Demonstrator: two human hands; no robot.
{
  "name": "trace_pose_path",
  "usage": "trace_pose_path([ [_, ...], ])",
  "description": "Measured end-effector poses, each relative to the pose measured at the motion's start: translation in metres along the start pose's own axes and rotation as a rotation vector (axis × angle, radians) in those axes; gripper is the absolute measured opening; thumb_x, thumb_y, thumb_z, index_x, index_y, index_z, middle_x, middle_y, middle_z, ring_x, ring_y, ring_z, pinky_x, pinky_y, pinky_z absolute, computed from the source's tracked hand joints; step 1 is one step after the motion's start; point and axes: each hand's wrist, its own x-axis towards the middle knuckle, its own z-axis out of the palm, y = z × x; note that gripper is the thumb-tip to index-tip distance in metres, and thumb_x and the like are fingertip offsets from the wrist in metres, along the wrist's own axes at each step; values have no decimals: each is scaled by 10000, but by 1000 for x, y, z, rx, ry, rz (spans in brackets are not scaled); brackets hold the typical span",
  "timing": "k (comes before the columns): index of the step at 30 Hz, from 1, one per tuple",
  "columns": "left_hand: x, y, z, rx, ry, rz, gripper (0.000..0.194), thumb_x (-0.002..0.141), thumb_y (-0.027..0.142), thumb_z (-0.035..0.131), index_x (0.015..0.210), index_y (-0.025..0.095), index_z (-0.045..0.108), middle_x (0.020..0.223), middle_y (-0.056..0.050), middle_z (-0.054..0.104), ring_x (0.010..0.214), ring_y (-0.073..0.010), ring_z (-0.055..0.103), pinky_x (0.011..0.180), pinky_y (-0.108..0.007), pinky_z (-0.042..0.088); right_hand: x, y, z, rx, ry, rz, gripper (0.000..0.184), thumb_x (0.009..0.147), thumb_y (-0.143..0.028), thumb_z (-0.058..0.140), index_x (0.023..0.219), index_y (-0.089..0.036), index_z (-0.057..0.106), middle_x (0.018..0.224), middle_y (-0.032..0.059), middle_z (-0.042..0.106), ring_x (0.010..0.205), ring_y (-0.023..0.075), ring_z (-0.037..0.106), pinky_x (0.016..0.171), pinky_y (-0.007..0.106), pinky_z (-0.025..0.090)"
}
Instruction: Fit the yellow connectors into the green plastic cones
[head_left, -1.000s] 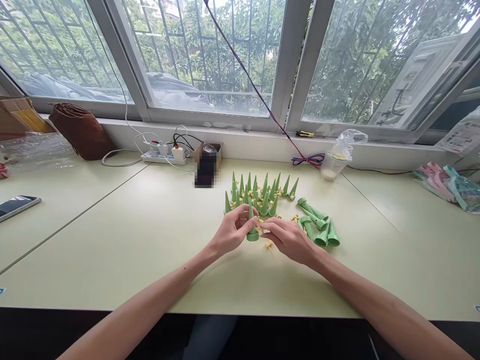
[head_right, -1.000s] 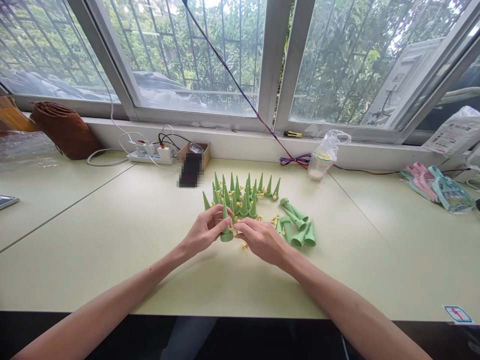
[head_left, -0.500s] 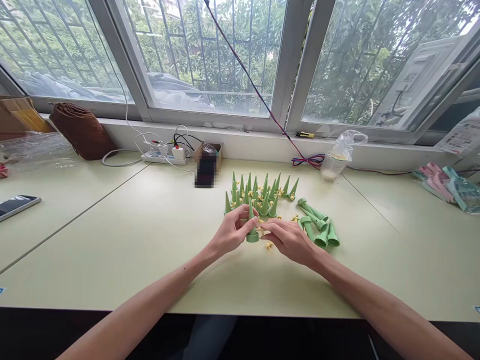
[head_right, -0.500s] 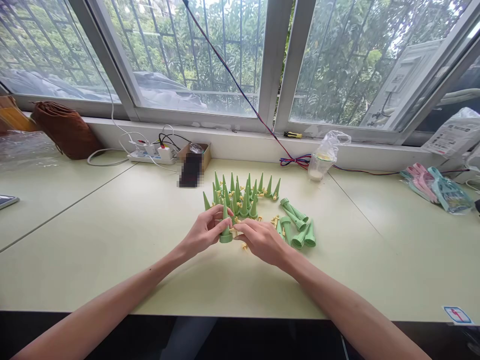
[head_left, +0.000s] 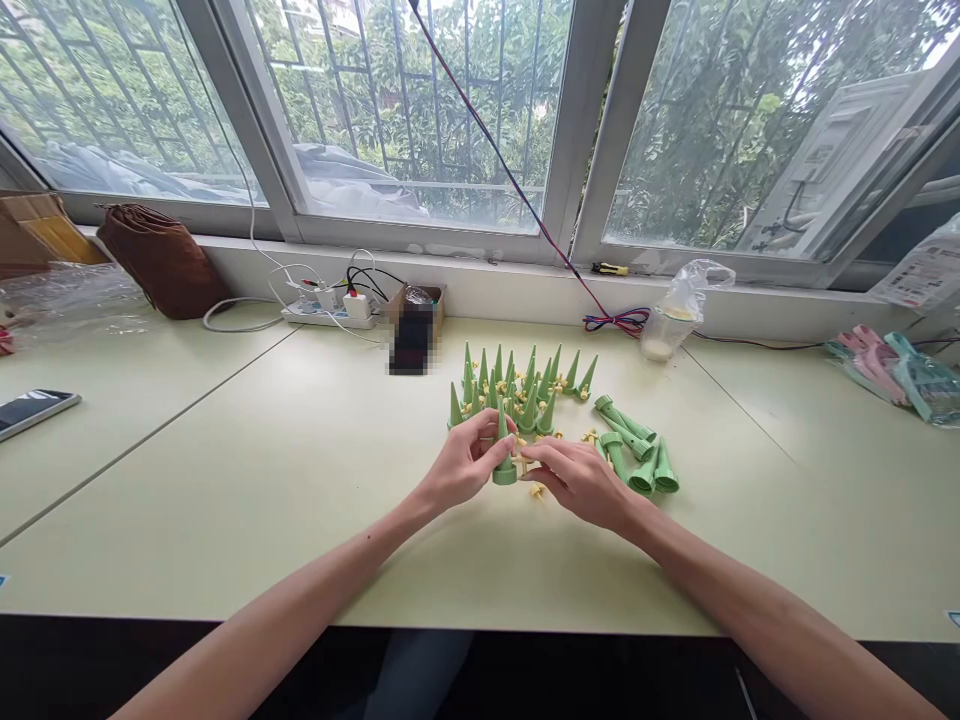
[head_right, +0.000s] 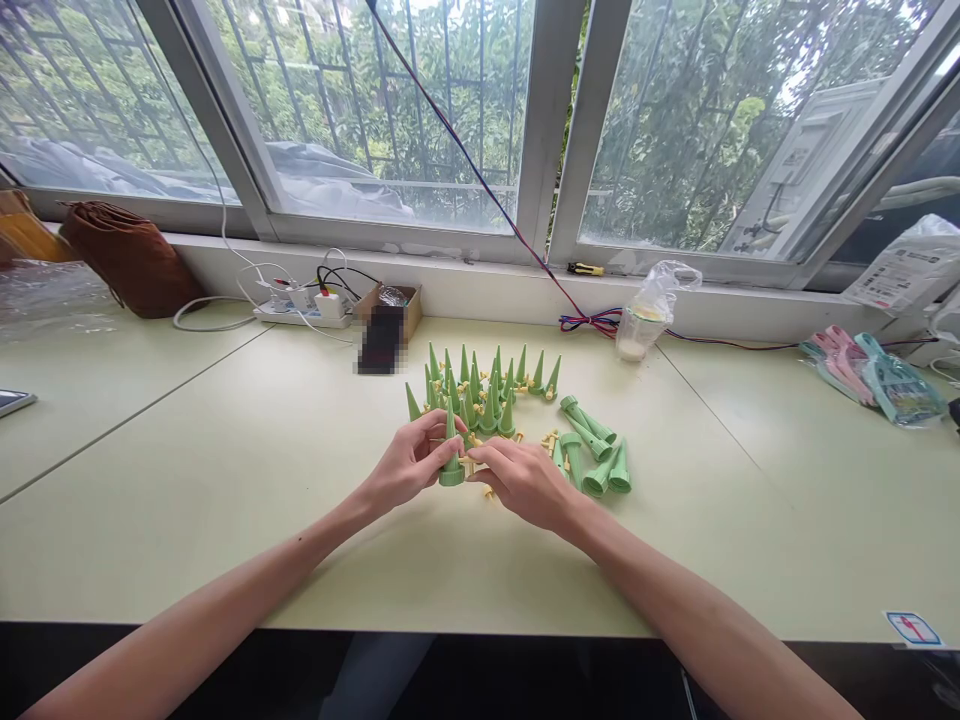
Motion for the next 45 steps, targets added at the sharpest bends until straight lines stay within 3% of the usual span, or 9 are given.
trace_pose_path([
  [34,-3,5,2,128,17,96,284,930,436,578,974,158,534,694,23,492,532,-80,394,462,-199,314,-1,-1,0,25,-45,34,222,1037,-340,471,1000,-171,611,756,31,656,595,122,571,574,240,418],
  [45,-4,2,3,274,23,169,207,953,364,539,985,161,538,706,3,550,594,-112,494,527,-226,430,-1,-2,0,55,-50,78,242,1035,-340,466,939,-176,615,701,20,634,566,121,549,552,234,408],
])
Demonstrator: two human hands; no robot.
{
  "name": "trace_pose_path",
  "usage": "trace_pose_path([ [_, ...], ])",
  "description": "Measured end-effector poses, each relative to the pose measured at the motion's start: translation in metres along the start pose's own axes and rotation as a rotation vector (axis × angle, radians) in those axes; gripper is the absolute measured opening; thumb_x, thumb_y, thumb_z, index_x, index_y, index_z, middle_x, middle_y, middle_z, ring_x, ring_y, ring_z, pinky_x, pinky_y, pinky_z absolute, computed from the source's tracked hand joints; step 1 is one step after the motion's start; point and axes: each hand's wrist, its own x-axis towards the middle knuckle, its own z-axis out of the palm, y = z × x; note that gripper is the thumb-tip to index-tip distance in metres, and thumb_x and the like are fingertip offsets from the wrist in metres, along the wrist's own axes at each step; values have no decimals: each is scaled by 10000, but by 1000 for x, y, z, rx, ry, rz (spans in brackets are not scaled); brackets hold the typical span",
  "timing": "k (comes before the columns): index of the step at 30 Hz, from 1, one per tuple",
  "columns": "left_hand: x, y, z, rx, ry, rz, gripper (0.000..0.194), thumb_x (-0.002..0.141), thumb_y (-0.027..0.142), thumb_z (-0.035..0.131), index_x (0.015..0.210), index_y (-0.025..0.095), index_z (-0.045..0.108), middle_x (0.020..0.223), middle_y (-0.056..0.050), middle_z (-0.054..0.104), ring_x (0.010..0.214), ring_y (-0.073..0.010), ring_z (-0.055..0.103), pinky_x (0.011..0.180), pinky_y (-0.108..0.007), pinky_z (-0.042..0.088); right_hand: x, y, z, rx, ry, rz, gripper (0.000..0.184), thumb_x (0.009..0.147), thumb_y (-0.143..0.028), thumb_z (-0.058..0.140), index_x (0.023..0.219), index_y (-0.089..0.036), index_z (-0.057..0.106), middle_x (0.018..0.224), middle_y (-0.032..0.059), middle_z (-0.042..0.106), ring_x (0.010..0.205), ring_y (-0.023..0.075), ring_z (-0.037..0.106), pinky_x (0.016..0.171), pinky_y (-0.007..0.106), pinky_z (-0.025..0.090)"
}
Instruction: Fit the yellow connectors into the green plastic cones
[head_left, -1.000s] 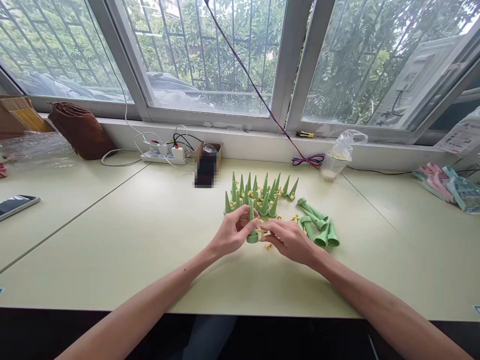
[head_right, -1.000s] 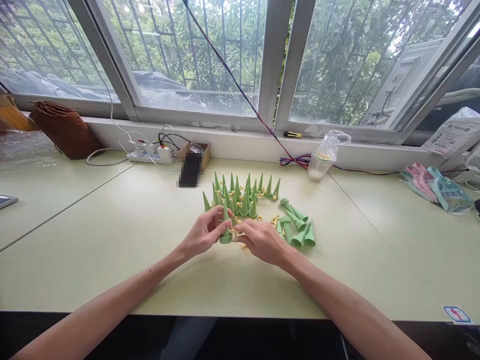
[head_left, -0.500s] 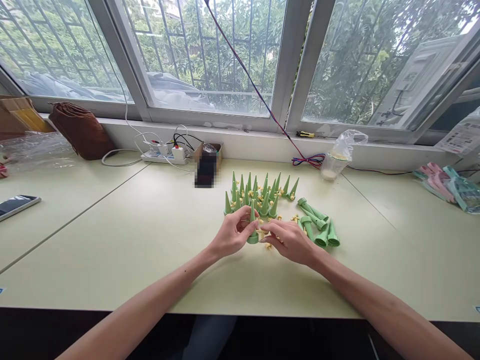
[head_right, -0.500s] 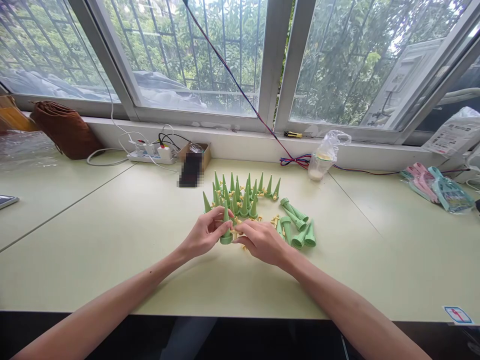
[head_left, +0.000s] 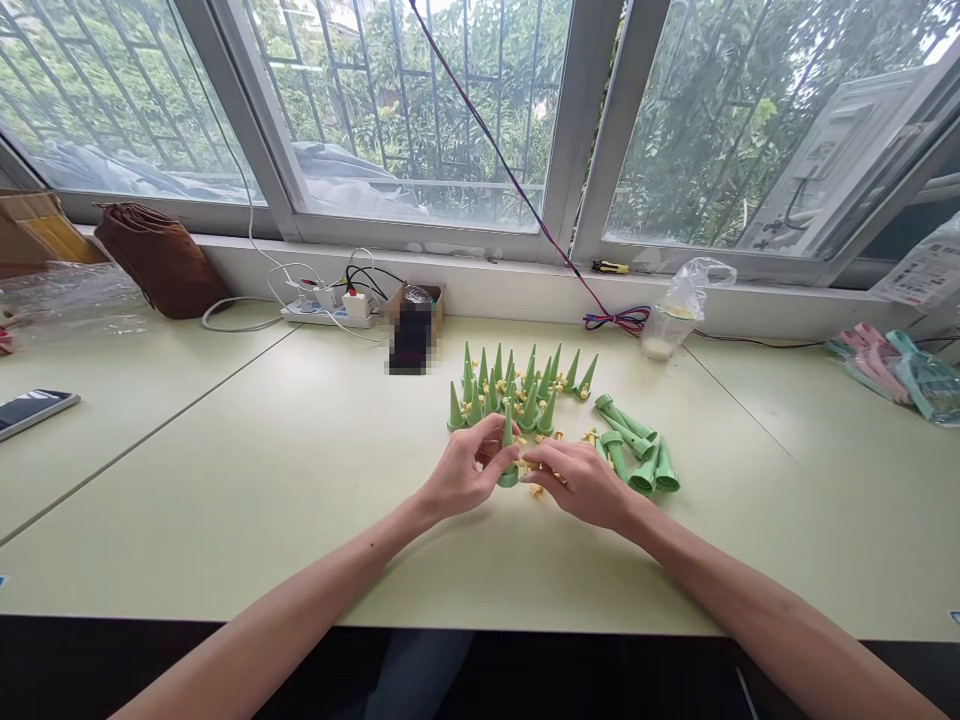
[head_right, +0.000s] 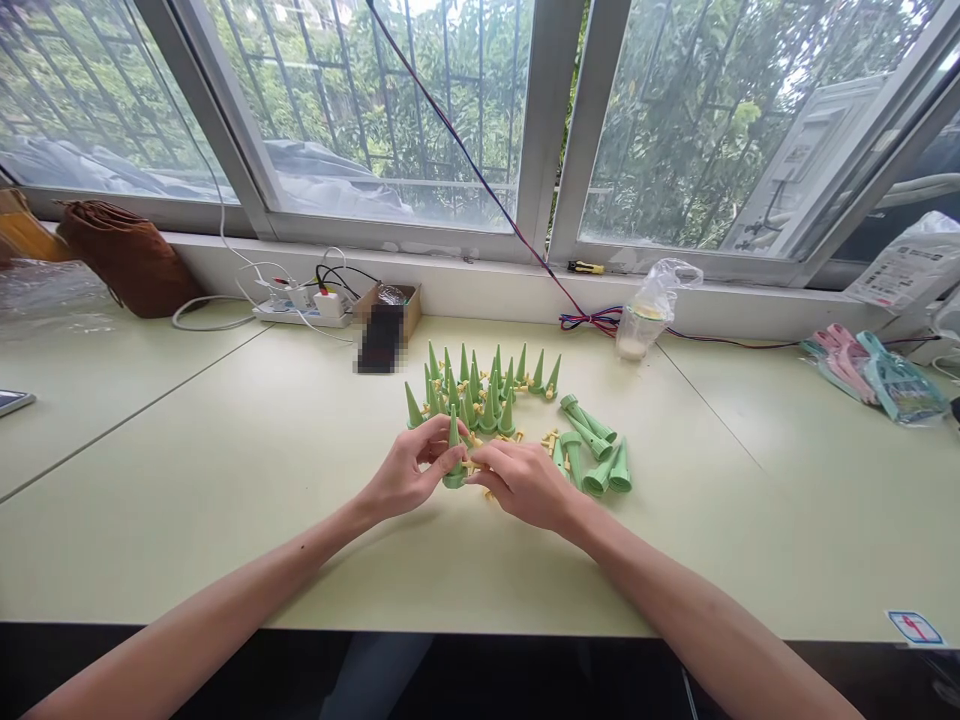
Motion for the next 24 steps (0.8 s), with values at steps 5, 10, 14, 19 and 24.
trace_pose_path([
  [5,-1,-2,1,18,-32,1,229,961,387,530,1019,165,538,727,-4,566,613,-127,537,542,-238,453,0,0,1,39,12,25,282,1041,-324,435,858,-187,599,656,8,614,535,118,521,524,235,371],
  [10,-1,1,0,-16,-94,5,226,961,372,538,1060,169,526,749,3,550,601,-118,524,573,-249,467,0,0,1,76,7,62,321,1049,-298,388,801,-193,563,645,5,589,539,122,494,533,236,362],
  [14,-2,4,0,-23,-139,27,232,946,348,561,1094,175,513,818,-11,574,611,-113,531,608,-261,494,1,1,0,90,15,101,360,1051,-289,359,724,-206,486,607,-12,525,515,120,435,514,239,320],
  [19,-1,3,0,-28,-187,39,216,946,292,548,1118,182,476,898,-32,600,670,-127,586,639,-270,518,2,1,-1,85,22,143,402,1051,-311,346,667,-212,409,560,-32,436,490,113,360,496,244,283],
  [24,-1,2,2,18,-202,62,180,935,217,538,1099,183,471,847,-6,564,627,-105,536,640,-268,516,1,1,-1,110,-17,204,406,1042,-308,355,649,-211,348,550,-48,366,483,102,316,497,246,256],
])
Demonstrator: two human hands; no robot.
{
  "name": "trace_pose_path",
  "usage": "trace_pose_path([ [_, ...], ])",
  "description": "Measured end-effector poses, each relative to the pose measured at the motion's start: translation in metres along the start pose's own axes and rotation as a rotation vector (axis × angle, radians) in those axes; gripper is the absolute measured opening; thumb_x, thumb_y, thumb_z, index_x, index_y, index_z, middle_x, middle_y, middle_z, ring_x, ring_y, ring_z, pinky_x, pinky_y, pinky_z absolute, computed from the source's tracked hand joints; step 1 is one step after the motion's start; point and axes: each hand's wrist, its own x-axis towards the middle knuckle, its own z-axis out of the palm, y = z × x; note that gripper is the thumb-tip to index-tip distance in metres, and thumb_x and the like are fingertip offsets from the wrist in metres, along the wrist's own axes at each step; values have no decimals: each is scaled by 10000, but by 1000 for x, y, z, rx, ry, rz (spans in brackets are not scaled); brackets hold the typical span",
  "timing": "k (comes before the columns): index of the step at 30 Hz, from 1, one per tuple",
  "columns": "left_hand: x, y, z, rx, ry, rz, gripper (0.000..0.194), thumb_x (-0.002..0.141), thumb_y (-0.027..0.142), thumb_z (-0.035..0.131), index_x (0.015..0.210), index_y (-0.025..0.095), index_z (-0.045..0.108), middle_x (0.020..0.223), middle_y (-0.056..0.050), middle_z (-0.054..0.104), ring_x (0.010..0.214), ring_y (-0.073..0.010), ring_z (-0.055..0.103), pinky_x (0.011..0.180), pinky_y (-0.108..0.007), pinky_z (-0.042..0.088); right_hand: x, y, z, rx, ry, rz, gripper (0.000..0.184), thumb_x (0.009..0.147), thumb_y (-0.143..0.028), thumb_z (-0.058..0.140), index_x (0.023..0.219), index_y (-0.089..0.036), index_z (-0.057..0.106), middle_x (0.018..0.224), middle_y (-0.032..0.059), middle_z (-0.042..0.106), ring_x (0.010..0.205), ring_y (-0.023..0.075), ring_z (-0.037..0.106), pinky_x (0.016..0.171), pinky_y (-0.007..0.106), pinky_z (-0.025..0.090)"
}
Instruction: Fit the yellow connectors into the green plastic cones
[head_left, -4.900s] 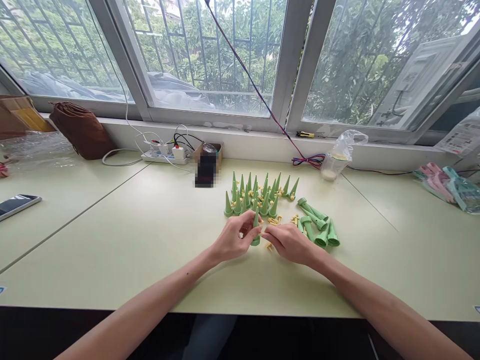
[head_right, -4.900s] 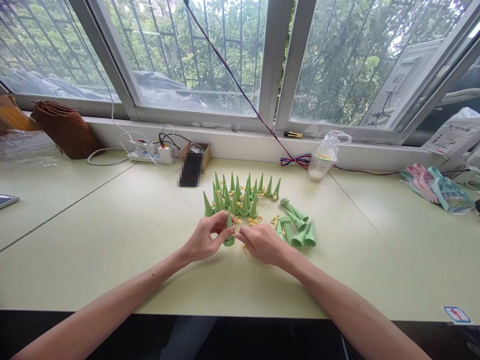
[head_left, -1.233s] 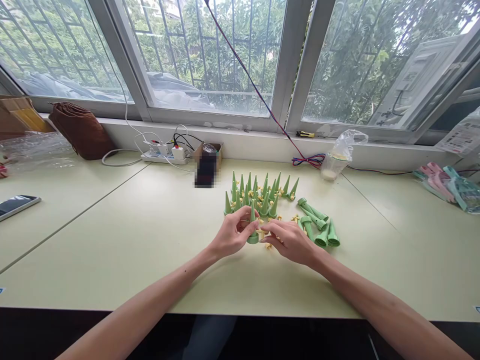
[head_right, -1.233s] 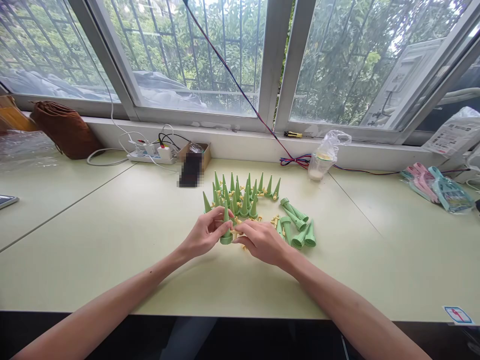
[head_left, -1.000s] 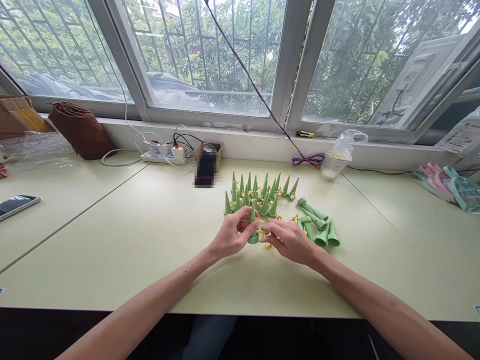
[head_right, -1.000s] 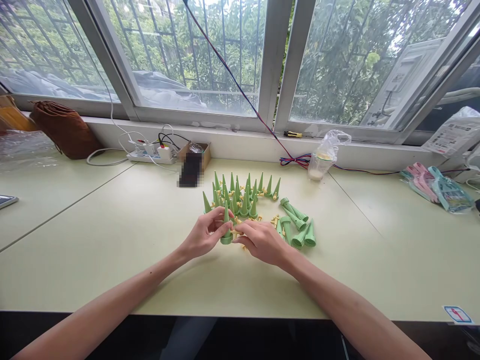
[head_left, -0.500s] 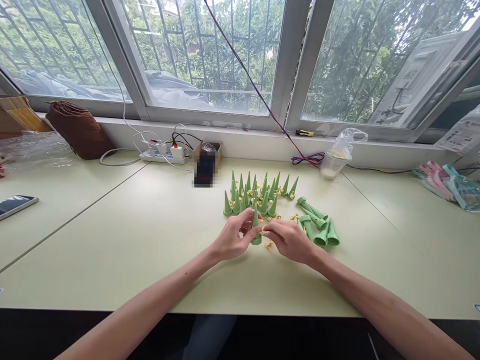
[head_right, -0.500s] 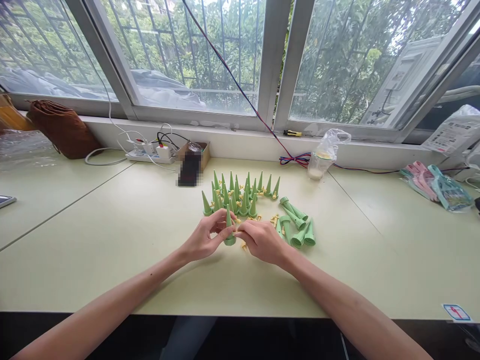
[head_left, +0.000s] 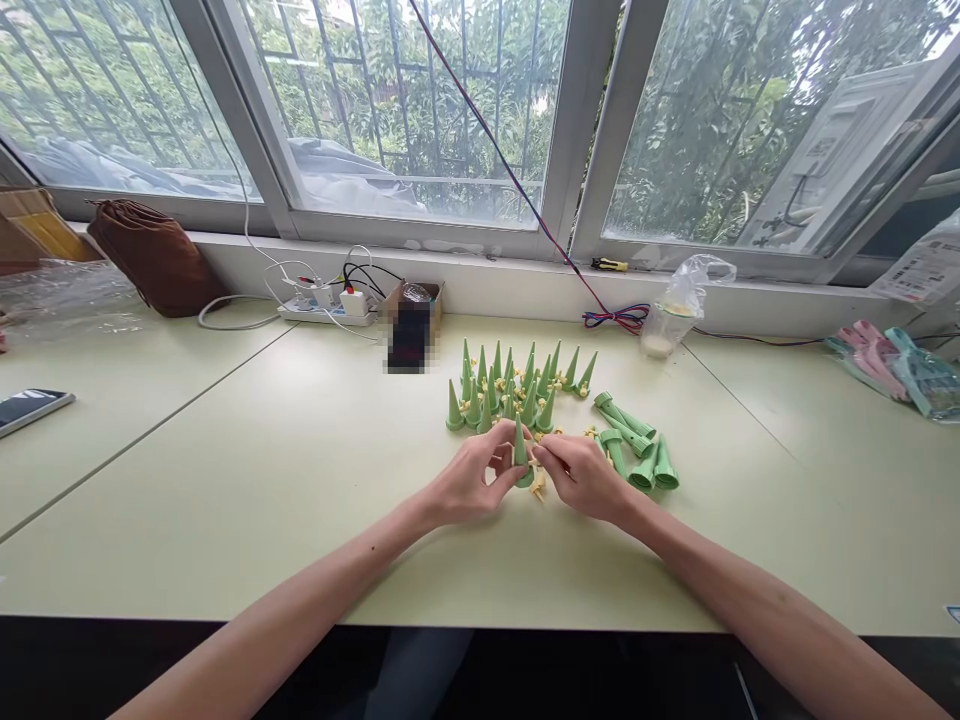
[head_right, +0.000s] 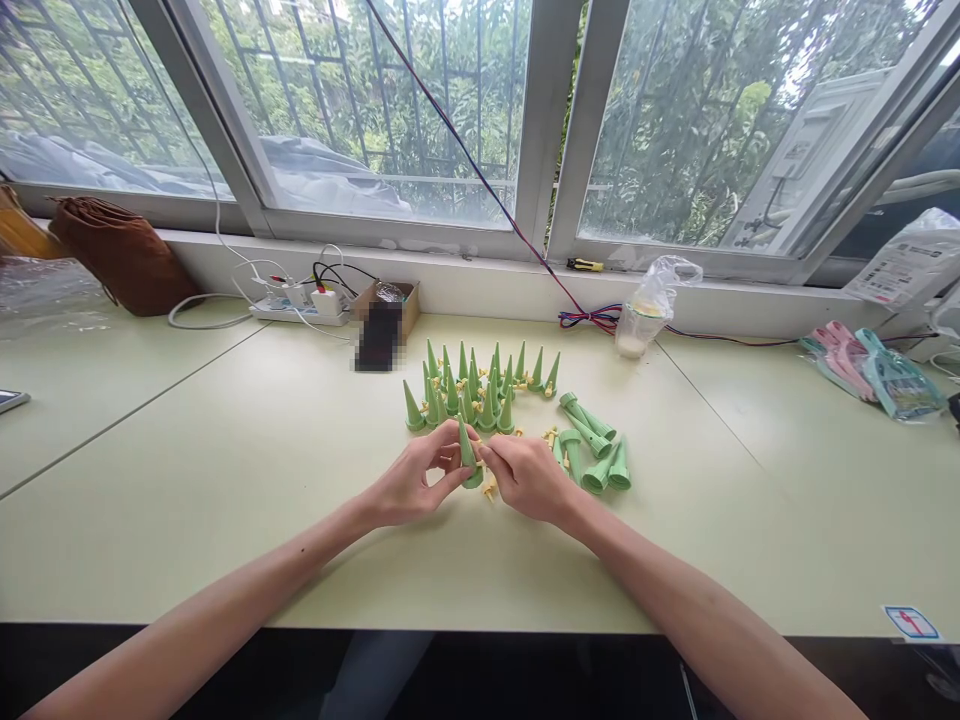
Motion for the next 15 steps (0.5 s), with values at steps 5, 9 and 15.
trace_pose_path([
  [5,0,-4,2,65,25,4,150,926,204,542,1065,185,489,828,4,551,596,-95,482,630,-270,515,0,0,0,28,-31,73,411,1029,-302,385,634,-206,324,541,-53,355,480,93,311,500,246,252],
  [9,0,-6,2,83,52,-15,163,924,214,549,1076,186,498,782,19,541,586,-97,463,619,-270,521,2,-1,0,46,-8,110,373,1023,-322,438,674,-191,460,566,-41,448,504,97,380,523,239,305],
  [15,2,-2,-2,-1,111,-31,185,929,271,573,1076,182,504,770,20,552,595,-100,519,609,-262,536,0,0,0,49,-2,98,177,999,-327,519,1081,-194,599,827,30,661,626,132,566,577,242,431],
])
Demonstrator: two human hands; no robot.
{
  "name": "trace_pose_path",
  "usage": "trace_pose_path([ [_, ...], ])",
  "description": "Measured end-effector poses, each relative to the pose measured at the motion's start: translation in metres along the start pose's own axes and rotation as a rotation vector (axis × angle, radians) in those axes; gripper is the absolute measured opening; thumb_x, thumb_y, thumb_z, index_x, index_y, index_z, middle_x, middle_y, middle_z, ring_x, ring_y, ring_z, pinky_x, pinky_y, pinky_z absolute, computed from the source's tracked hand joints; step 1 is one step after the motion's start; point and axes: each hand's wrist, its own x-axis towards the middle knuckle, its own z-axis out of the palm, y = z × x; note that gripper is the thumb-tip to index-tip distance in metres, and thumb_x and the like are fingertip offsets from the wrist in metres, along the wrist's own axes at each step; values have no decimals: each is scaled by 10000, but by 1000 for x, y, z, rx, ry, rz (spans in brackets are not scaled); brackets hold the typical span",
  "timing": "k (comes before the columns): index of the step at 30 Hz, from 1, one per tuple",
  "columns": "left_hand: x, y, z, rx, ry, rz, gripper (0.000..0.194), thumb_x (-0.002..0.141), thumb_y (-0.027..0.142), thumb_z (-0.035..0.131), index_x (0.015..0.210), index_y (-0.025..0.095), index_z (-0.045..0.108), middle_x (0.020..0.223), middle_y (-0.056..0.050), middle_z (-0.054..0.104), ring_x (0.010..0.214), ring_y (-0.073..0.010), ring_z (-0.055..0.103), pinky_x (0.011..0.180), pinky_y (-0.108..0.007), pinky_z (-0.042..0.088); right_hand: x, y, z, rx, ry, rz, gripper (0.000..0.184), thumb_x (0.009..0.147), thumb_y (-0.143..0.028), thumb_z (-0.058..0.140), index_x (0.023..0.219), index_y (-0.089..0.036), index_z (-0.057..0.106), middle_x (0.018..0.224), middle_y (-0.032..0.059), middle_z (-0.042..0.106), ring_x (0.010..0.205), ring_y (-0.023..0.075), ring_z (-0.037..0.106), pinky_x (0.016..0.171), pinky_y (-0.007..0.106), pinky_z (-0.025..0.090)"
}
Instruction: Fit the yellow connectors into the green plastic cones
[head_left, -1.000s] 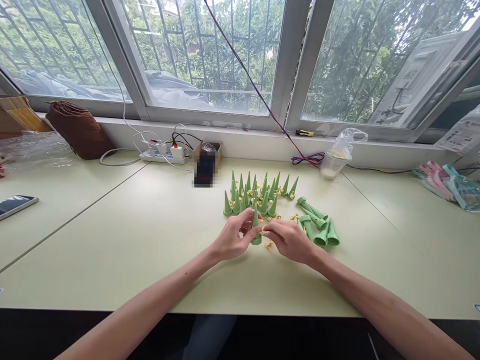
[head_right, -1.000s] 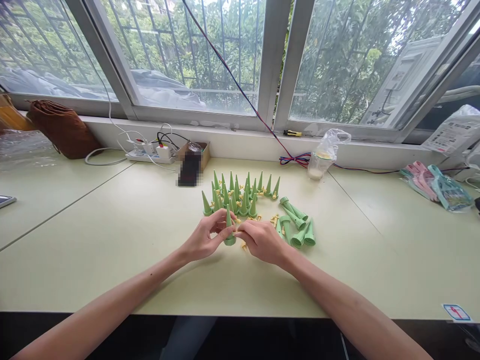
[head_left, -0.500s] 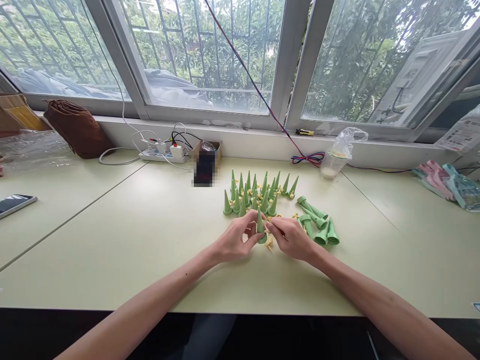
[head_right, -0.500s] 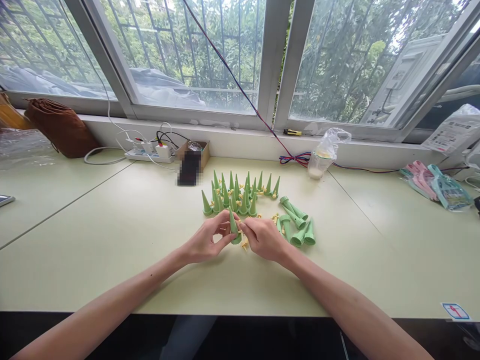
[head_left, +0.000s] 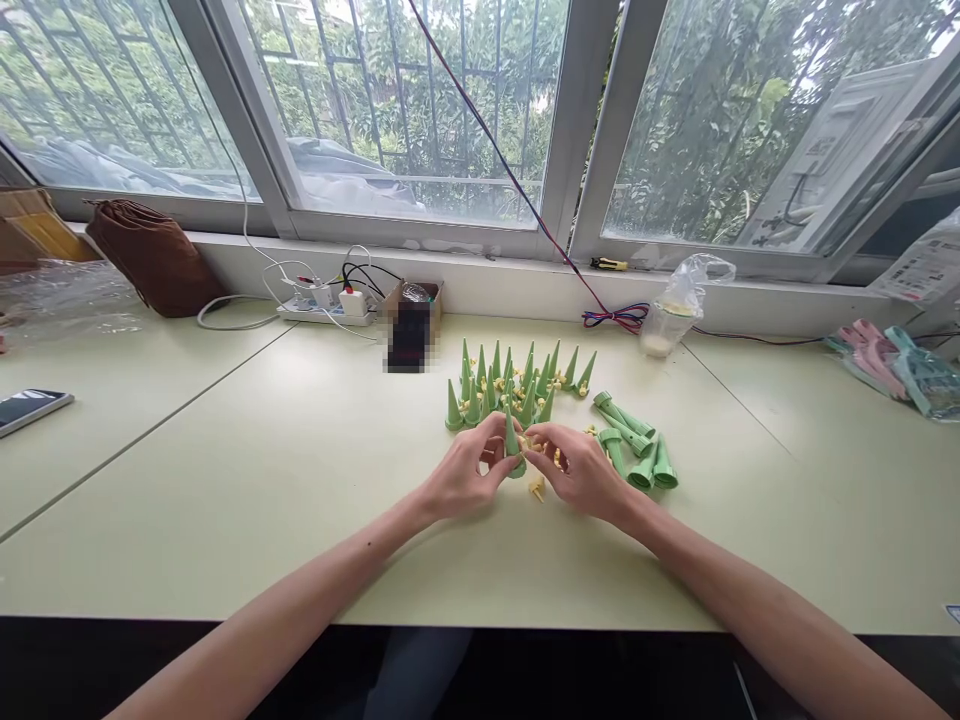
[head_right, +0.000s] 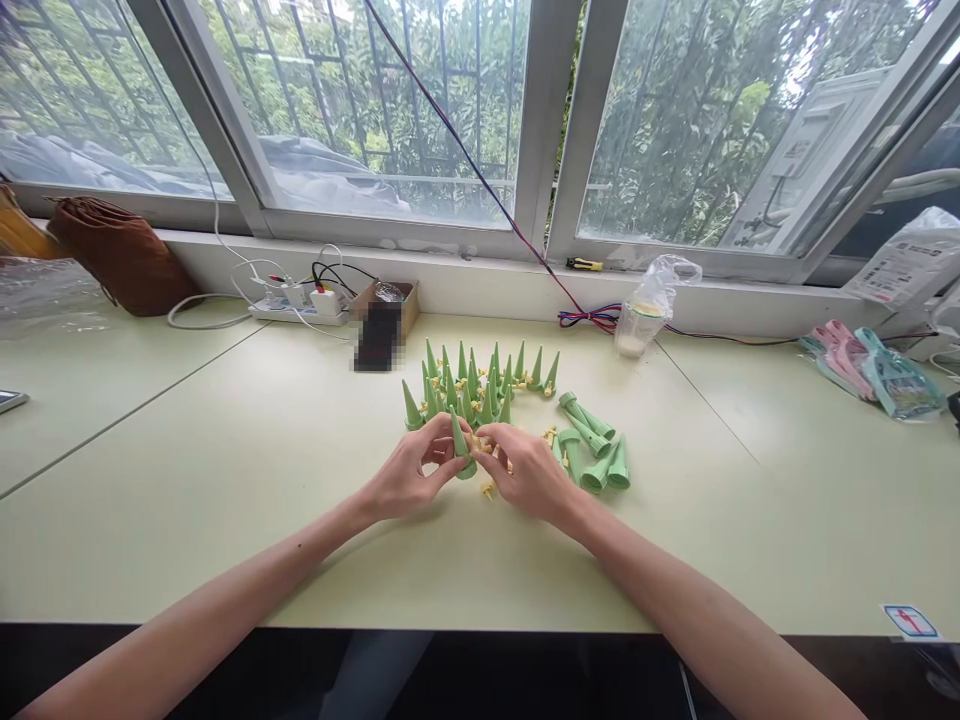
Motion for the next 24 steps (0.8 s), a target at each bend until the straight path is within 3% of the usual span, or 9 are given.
trace_pose_path([
  [8,1,-3,-6,-115,-5,-60,263,923,326,618,1097,175,490,881,-25,617,716,-131,615,693,-284,555,1,0,-4,-104,-4,-156,194,1015,-277,489,1166,-207,588,940,67,668,636,134,573,577,249,457],
  [15,1,-3,-8,-160,-17,-77,259,924,318,618,1101,171,497,898,-36,626,693,-120,591,643,-259,524,3,4,-4,-168,50,-278,173,1021,-214,477,1142,-201,600,948,62,682,675,123,602,568,226,443],
  [24,1,-2,-7,-154,-36,-81,216,931,289,601,1083,171,502,858,-17,601,707,-121,595,646,-246,505,1,7,-2,-229,56,-314,170,1028,-202,461,1107,-188,610,942,69,687,715,129,633,583,226,447],
])
